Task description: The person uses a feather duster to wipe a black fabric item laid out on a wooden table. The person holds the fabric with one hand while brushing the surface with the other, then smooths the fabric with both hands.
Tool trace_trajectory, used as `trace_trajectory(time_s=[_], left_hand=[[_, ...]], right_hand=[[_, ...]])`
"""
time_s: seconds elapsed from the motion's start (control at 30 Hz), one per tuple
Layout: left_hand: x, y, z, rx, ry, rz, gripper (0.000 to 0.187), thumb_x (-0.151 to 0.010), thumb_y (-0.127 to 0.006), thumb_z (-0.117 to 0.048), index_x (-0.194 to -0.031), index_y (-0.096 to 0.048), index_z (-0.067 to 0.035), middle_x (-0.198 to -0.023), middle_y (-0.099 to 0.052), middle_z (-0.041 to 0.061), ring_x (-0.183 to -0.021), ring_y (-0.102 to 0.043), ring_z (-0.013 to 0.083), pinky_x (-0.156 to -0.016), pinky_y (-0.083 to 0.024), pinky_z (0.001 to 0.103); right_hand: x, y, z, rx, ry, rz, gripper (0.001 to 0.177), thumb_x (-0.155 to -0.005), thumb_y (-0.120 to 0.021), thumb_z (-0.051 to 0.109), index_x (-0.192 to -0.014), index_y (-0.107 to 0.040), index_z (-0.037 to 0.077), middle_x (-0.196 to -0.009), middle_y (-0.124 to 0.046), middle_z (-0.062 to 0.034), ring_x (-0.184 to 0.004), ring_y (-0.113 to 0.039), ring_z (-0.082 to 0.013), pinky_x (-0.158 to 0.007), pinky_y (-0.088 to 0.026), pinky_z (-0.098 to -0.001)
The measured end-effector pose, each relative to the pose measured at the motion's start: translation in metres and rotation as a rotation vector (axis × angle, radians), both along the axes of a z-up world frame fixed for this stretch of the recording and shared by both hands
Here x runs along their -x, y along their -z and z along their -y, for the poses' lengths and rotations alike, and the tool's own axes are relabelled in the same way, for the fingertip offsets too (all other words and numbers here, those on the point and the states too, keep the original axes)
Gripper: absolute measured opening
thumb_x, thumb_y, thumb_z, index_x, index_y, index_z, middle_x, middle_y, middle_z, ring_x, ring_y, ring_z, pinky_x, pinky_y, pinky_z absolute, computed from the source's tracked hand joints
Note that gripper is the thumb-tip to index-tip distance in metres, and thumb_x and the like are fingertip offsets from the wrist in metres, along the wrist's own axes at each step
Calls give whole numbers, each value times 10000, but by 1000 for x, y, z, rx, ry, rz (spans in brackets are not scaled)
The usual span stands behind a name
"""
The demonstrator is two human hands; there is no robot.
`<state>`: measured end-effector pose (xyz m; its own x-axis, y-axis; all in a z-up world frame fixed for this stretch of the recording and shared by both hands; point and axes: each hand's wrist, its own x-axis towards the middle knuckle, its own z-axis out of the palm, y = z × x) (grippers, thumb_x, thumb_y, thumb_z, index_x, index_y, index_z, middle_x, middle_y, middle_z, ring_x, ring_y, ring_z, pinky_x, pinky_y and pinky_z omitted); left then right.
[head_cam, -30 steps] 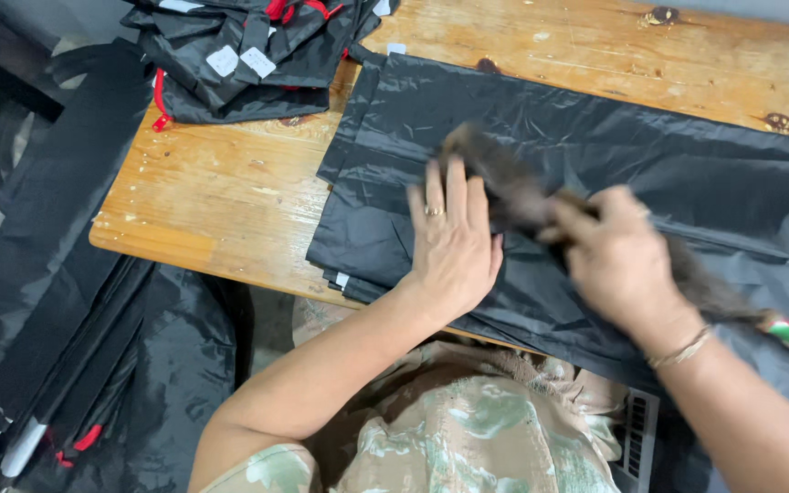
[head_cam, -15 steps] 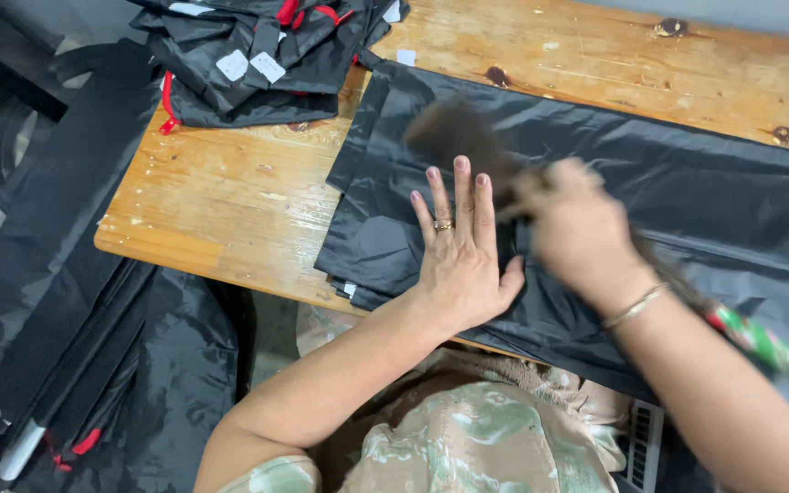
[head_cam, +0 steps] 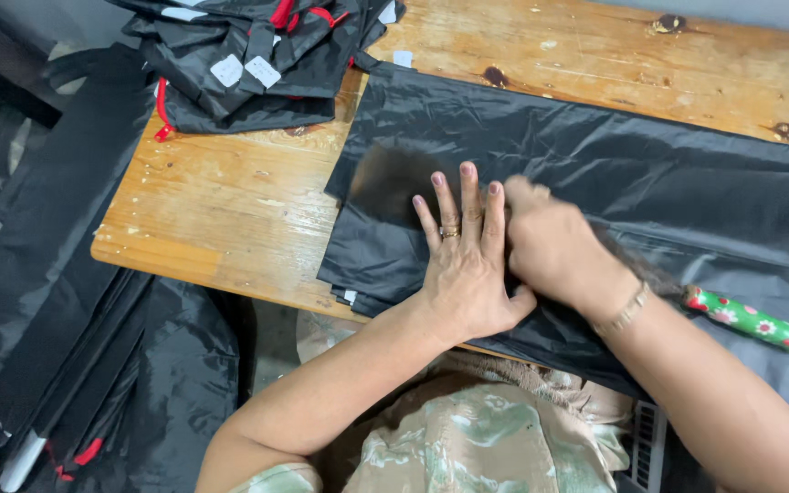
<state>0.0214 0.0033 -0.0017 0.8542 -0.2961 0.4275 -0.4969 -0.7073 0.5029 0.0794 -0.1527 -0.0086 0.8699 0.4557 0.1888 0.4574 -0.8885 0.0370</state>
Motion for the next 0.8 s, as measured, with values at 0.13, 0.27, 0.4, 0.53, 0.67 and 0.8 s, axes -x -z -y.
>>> trace_trajectory(time_s=[0.13, 0.27, 0.4, 0.53, 0.67, 0.8], left_hand=[[0, -5, -2, -65, -30, -40, 1394, -609, -799, -353, -1629, 76, 17, -1676, 156, 357, -1496, 223, 658, -1134, 131, 839], [-1, -7, -1, -359, -151, -35, 1309, -702, -737, -676, -1638, -138, 15, -1691, 8, 325, -1542, 26, 605, -1179, -52, 813], [-7, -9, 3, -398, -142, -154, 1150, -717, -606, -706, -1533, -331, 56, -1635, -194, 346, -1516, -63, 599, -1152, -40, 810], [-11, -8, -1, -499, -110, -287, 1189, -812, -549, -763, -1590, -174, 54, -1679, -54, 304, -1516, 16, 575, -1127, -29, 806], [-21, -71, -6, -554, 11, -657, 1034, -955, -368, -703, -1629, -58, 18, -1715, 86, 257, -1543, 106, 538, -1172, 18, 758], [-30, -127, 2, -273, -28, -897, 1114, -837, -119, -762, -1622, 30, 14, -1723, 125, 259, -1540, 41, 562, -1159, -88, 761]], right_hand=[[15, -24, 17, 221, 31, 127, 321, -849, -541, 274, -1080, -742, 369, -1058, -568, 7, -876, -696, -272, -697, -612, -391], [6, -26, 58, 189, 221, 240, 448, -922, -589, 221, -1359, -686, 248, -1063, -544, -111, -683, -623, -325, -425, -557, -447], [51, -37, 33, 245, 157, 168, 388, -897, -582, 222, -1280, -605, 167, -1005, -531, -71, -743, -658, -263, -464, -553, -375], [63, -37, 66, 330, 230, 296, 450, -851, -543, 219, -1282, -660, 276, -1111, -621, 8, -691, -671, -166, -389, -505, -301], [61, -16, 135, 742, 524, 460, 353, -984, -509, 417, -1320, -588, 339, -1005, -527, 63, -731, -616, -84, -472, -471, -225], [76, -38, 90, 595, 506, 425, 441, -992, -537, 466, -1370, -607, 250, -984, -562, -5, -694, -616, -143, -498, -496, -261]])
